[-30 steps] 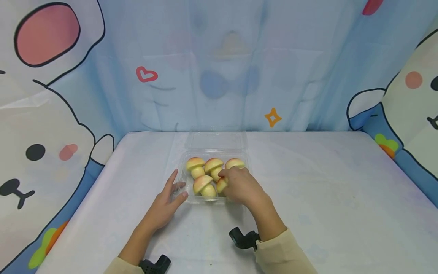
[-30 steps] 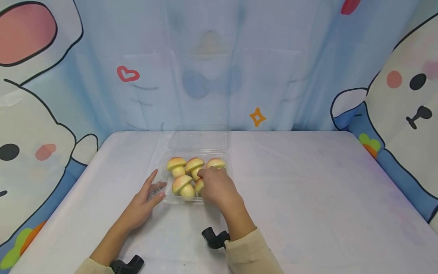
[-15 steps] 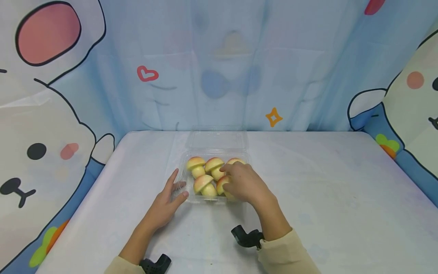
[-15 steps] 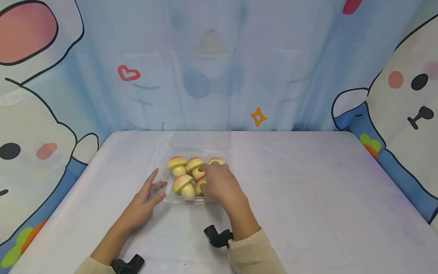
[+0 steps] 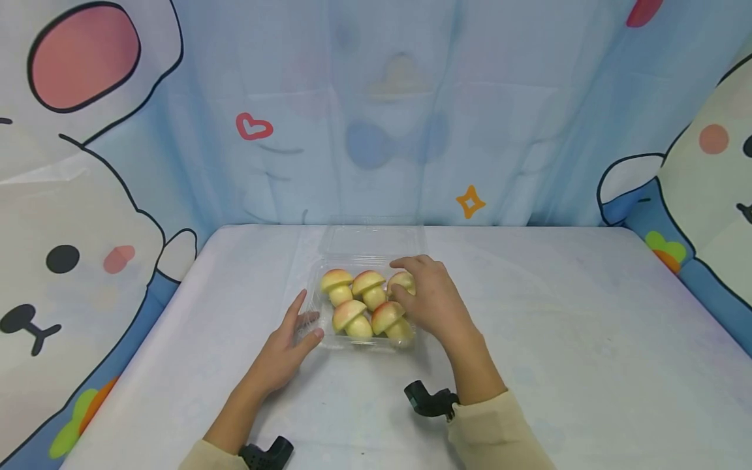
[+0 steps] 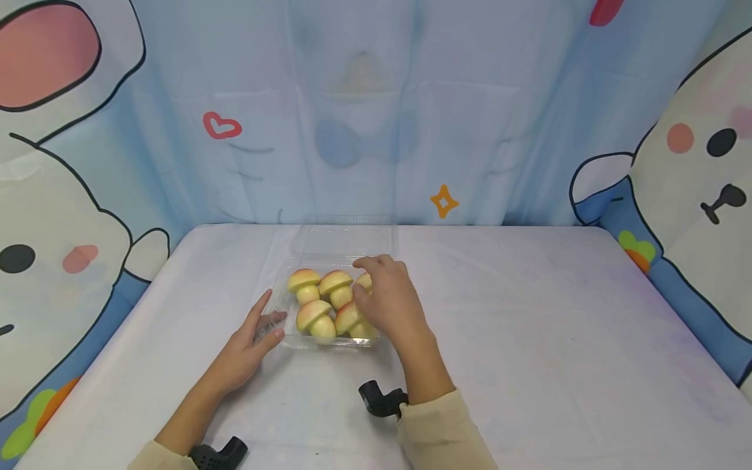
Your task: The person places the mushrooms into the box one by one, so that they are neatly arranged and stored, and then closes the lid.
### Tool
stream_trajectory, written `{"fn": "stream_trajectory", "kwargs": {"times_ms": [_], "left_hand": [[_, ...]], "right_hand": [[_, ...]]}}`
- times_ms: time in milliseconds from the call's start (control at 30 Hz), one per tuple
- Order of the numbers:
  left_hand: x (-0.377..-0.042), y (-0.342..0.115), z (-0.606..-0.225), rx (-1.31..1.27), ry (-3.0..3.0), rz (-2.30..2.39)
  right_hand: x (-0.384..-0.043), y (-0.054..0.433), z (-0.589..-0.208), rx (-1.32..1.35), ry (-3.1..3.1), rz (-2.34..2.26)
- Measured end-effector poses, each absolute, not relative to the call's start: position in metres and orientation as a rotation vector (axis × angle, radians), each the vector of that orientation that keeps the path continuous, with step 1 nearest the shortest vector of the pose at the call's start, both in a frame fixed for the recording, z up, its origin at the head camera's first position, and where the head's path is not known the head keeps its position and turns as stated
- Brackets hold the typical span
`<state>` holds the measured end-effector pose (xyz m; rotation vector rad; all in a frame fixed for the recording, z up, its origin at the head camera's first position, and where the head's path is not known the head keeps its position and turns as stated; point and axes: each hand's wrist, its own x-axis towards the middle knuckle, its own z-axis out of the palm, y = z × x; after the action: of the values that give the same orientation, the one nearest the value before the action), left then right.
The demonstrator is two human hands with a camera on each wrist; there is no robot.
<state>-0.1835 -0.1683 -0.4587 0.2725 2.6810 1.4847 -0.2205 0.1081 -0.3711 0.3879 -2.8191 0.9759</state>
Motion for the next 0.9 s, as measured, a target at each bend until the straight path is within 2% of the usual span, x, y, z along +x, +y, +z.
{"fn": "stream_trajectory", "kwargs": {"times_ms": [400, 733, 900], "left_hand": [[-0.184, -0.169, -0.459, 0.278, 2.678, 1.487], [-0.183, -0.169, -0.46, 0.284, 2.677, 1.493], [-0.184, -0.169, -0.46, 0.279, 2.675, 1.501]], "right_hand": [[-0.239, 0.125, -0.396, 0.297, -2.543, 1.158], [-0.251, 0.139, -0.418, 0.25, -2.573, 1.251], [-0.258, 0.138, -0.43, 0.237, -2.495, 1.454]]}}
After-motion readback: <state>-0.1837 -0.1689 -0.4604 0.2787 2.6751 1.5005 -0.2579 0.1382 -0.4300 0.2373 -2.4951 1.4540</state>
